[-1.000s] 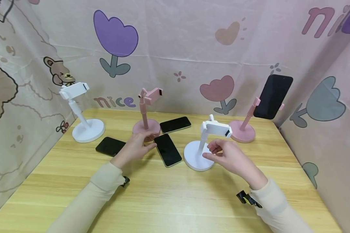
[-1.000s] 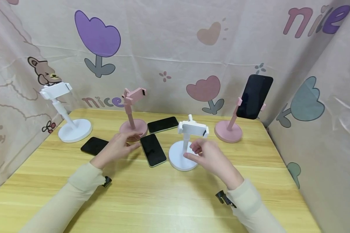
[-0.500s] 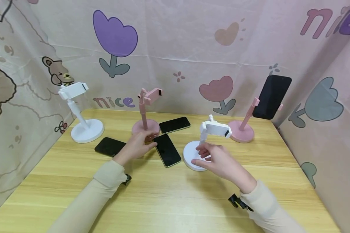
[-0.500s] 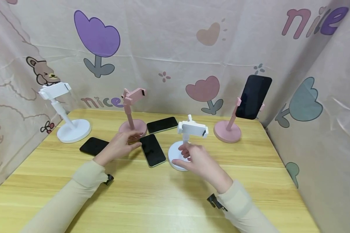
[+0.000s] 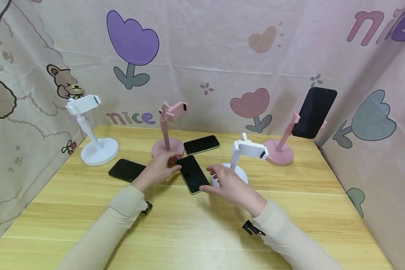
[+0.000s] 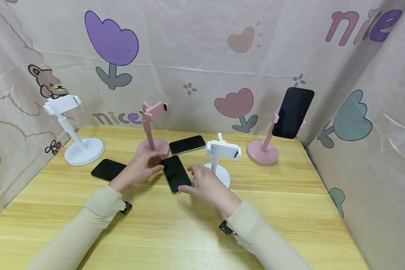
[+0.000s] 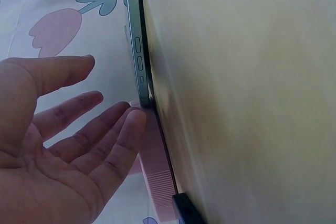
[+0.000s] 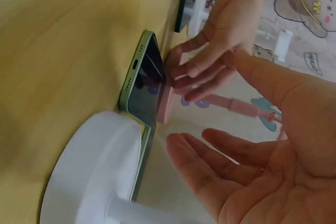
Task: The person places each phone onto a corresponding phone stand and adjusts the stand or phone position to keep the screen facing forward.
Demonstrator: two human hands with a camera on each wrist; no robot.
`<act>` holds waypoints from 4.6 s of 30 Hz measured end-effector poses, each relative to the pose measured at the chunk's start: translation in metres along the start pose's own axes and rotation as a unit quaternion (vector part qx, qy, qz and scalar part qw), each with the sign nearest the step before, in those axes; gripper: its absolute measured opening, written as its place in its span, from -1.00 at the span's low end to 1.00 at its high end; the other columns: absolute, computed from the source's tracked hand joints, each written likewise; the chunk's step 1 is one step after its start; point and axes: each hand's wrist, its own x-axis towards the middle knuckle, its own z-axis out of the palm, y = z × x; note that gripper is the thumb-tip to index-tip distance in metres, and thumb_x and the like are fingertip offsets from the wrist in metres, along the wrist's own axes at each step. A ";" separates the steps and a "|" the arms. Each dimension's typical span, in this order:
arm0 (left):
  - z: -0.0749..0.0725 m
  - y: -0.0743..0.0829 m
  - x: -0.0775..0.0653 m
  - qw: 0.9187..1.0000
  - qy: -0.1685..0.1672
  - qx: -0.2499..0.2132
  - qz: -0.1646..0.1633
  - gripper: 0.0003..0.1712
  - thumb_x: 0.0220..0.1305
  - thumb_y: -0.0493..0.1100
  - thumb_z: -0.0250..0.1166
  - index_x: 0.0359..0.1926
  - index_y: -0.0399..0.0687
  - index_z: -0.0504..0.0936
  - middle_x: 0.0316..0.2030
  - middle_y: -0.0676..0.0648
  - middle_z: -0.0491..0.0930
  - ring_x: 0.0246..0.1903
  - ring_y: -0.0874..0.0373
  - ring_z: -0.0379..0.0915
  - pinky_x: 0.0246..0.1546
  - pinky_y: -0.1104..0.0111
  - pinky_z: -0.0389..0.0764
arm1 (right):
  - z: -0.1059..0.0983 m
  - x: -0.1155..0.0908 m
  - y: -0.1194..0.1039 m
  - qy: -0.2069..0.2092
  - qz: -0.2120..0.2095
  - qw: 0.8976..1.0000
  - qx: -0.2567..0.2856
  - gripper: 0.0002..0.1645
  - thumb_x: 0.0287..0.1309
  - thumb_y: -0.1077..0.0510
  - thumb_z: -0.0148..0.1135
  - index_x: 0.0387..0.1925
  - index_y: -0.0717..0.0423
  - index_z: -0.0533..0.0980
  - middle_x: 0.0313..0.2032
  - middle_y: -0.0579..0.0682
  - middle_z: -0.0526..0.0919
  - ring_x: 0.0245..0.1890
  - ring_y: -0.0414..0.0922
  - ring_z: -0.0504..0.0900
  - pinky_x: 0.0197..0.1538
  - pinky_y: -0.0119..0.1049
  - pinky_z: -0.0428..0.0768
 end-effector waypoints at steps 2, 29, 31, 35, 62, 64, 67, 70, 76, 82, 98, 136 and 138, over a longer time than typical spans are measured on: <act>0.000 0.000 0.000 1.000 0.001 0.002 -0.002 -0.57 0.49 -0.25 0.37 0.29 -0.33 0.62 0.11 -0.33 0.73 0.12 -0.21 0.70 0.28 -0.10 0.70 | 0.004 0.006 -0.002 0.003 0.001 1.000 -0.004 -0.20 0.30 -0.10 0.54 0.35 0.34 0.51 0.26 0.25 0.68 0.15 0.14 0.74 0.26 0.04 0.73; -0.013 -0.010 -0.001 1.000 0.021 -0.003 -0.007 -0.64 0.49 -0.27 0.36 0.22 -0.34 0.68 -0.01 -0.27 0.79 -0.01 -0.14 0.75 0.12 -0.04 0.78 | 0.046 0.072 -0.019 -0.002 0.041 0.981 -0.191 -0.04 0.21 -0.34 0.54 0.19 0.44 0.55 -0.05 0.28 0.64 -0.12 0.10 0.63 0.03 -0.04 0.75; -0.015 -0.009 -0.001 1.000 0.024 -0.001 -0.009 -0.64 0.49 -0.26 0.36 0.21 -0.33 0.68 -0.02 -0.26 0.79 -0.02 -0.14 0.75 0.12 -0.04 0.78 | 0.048 0.073 -0.018 -0.005 0.043 0.979 -0.202 -0.04 0.19 -0.35 0.55 0.16 0.44 0.56 -0.06 0.27 0.65 -0.12 0.10 0.63 0.05 -0.04 0.74; -0.017 -0.009 0.000 1.000 0.025 0.003 -0.011 -0.64 0.50 -0.24 0.36 0.22 -0.33 0.68 -0.02 -0.26 0.80 -0.01 -0.14 0.76 0.13 -0.05 0.78 | 0.051 0.077 -0.016 -0.006 0.040 0.975 -0.220 -0.06 0.16 -0.39 0.55 0.08 0.39 0.60 -0.11 0.22 0.68 -0.14 0.08 0.62 0.02 -0.07 0.72; -0.023 -0.012 -0.002 0.999 0.030 0.013 -0.025 -0.64 0.50 -0.20 0.38 0.22 -0.25 0.69 0.00 -0.23 0.79 0.01 -0.17 0.77 0.12 -0.07 0.77 | 0.058 0.065 -0.026 -0.045 0.036 0.964 -0.259 -0.14 0.08 -0.42 0.58 -0.05 0.29 0.67 -0.08 0.19 0.67 -0.05 0.07 0.62 0.01 -0.11 0.72; -0.023 -0.012 -0.002 0.999 0.028 0.013 -0.027 -0.63 0.51 -0.20 0.37 0.24 -0.25 0.68 0.00 -0.23 0.79 0.00 -0.16 0.77 0.10 -0.05 0.78 | 0.059 0.062 -0.027 -0.051 0.038 0.964 -0.256 -0.10 0.09 -0.42 0.58 0.03 0.31 0.65 -0.03 0.21 0.64 -0.03 0.08 0.61 0.04 -0.09 0.72; -0.023 -0.012 -0.002 0.999 0.026 0.013 -0.029 -0.62 0.51 -0.19 0.37 0.25 -0.25 0.67 0.00 -0.24 0.78 0.00 -0.16 0.77 0.09 -0.04 0.78 | 0.060 0.057 -0.029 -0.057 0.032 0.962 -0.267 -0.07 0.09 -0.43 0.57 0.06 0.32 0.64 -0.01 0.21 0.65 0.02 0.08 0.61 0.12 -0.08 0.71; -0.024 -0.012 -0.002 0.999 0.026 0.012 -0.028 -0.62 0.51 -0.19 0.37 0.25 -0.25 0.67 0.01 -0.24 0.78 0.01 -0.17 0.77 0.10 -0.05 0.78 | 0.061 0.055 -0.031 -0.058 0.031 0.959 -0.277 -0.01 0.07 -0.48 0.55 0.09 0.32 0.62 0.03 0.22 0.66 0.06 0.09 0.64 0.14 -0.07 0.73; -0.025 -0.012 -0.003 0.999 0.027 0.018 -0.022 -0.62 0.52 -0.19 0.36 0.25 -0.26 0.68 0.00 -0.24 0.78 0.02 -0.17 0.77 0.13 -0.07 0.77 | 0.064 0.054 -0.033 -0.043 0.041 0.960 -0.274 0.12 0.03 -0.62 0.47 0.12 0.32 0.63 0.10 0.25 0.65 0.08 0.15 0.69 0.00 -0.07 0.81; -0.026 -0.011 -0.003 0.999 0.026 0.006 -0.026 -0.62 0.52 -0.18 0.36 0.25 -0.24 0.68 0.02 -0.23 0.78 0.01 -0.14 0.75 0.04 0.01 0.80 | 0.067 0.057 -0.031 -0.025 0.043 0.961 -0.271 0.00 0.02 -0.58 0.51 -0.03 0.27 0.68 0.00 0.23 0.65 -0.05 0.15 0.71 -0.16 -0.06 0.82; -0.028 -0.010 -0.004 0.999 0.025 0.005 -0.024 -0.61 0.51 -0.18 0.37 0.25 -0.26 0.67 0.01 -0.24 0.77 0.01 -0.15 0.76 0.01 0.02 0.80 | 0.069 0.059 -0.030 -0.021 0.044 0.965 -0.256 -0.01 -0.03 -0.51 0.58 0.09 0.22 0.65 -0.04 0.17 0.66 -0.12 0.08 0.71 -0.25 -0.12 0.76; -0.027 -0.006 -0.003 1.000 0.011 0.001 -0.014 -0.67 0.53 -0.18 0.35 0.19 -0.24 0.70 -0.04 -0.23 0.80 -0.06 -0.06 0.77 -0.01 0.04 0.80 | 0.030 0.015 -0.038 0.048 -0.038 0.998 -0.004 0.07 -0.05 -0.05 0.68 0.38 0.27 0.33 -0.02 0.06 0.64 -0.16 -0.10 0.63 -0.05 -0.22 0.72; -0.027 -0.005 -0.004 1.000 0.009 0.000 -0.014 -0.66 0.54 -0.17 0.34 0.21 -0.24 0.69 -0.03 -0.23 0.80 -0.04 -0.07 0.77 0.01 0.03 0.80 | 0.027 0.014 -0.038 0.050 -0.044 0.998 0.008 0.05 -0.05 -0.03 0.67 0.37 0.24 0.31 -0.03 0.03 0.62 -0.16 -0.12 0.62 -0.07 -0.25 0.71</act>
